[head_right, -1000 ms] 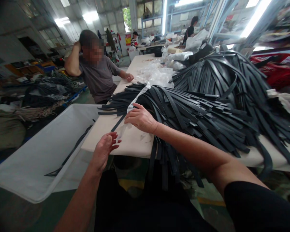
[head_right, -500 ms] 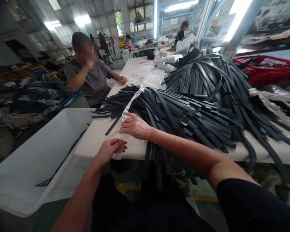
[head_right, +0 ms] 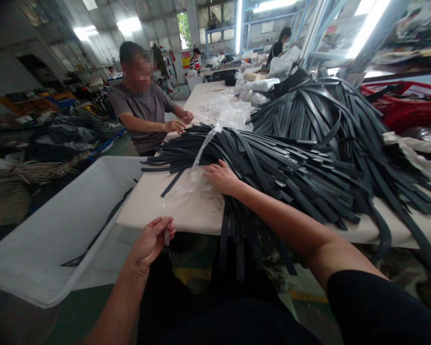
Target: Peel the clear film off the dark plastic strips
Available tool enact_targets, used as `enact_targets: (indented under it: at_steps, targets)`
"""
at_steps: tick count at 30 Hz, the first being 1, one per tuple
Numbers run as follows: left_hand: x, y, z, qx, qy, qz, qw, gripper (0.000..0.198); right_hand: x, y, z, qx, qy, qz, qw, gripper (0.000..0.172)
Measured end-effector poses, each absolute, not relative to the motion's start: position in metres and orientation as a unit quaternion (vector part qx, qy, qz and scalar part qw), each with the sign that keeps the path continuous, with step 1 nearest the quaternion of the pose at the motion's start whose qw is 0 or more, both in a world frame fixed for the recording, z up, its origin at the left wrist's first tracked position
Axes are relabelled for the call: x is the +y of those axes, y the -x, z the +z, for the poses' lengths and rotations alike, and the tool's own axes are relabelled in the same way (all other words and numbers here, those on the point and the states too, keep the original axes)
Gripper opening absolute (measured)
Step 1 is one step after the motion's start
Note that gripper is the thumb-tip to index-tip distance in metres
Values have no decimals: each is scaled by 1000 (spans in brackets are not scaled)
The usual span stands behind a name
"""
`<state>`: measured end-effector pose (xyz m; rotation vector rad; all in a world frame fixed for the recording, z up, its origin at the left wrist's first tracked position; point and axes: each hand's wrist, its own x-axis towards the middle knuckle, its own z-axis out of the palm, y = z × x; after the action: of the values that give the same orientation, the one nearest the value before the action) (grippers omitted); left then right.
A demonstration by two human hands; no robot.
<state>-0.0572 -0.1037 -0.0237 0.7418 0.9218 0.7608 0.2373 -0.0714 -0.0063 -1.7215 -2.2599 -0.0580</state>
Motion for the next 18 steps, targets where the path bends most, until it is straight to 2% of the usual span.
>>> enact_targets:
  at_steps: [2,5,7,9,11,13,18]
  targets:
    - [-104,58,-27,430,-337,370,751,36,-78,-226,3,-765,616,-12,187,43]
    - [-105,53,-30,434,-348,388,734,40,-92,-198,16,-739,631,27,235,35]
    - [-107,47,-31,431,-359,394,728,41,-104,-175,19,-745,606,127,250,29]
    - [-111,41,-31,423,-370,395,727,41,-113,-154,19,-738,562,262,265,32]
    - [-114,36,-32,419,-379,387,729,42,-116,-138,15,-709,554,329,287,31]
    - [-116,34,-32,419,-389,374,730,45,-113,-129,11,-688,585,304,305,27]
    - [-116,41,-35,406,-447,338,722,44,-103,-128,15,-706,585,258,305,29]
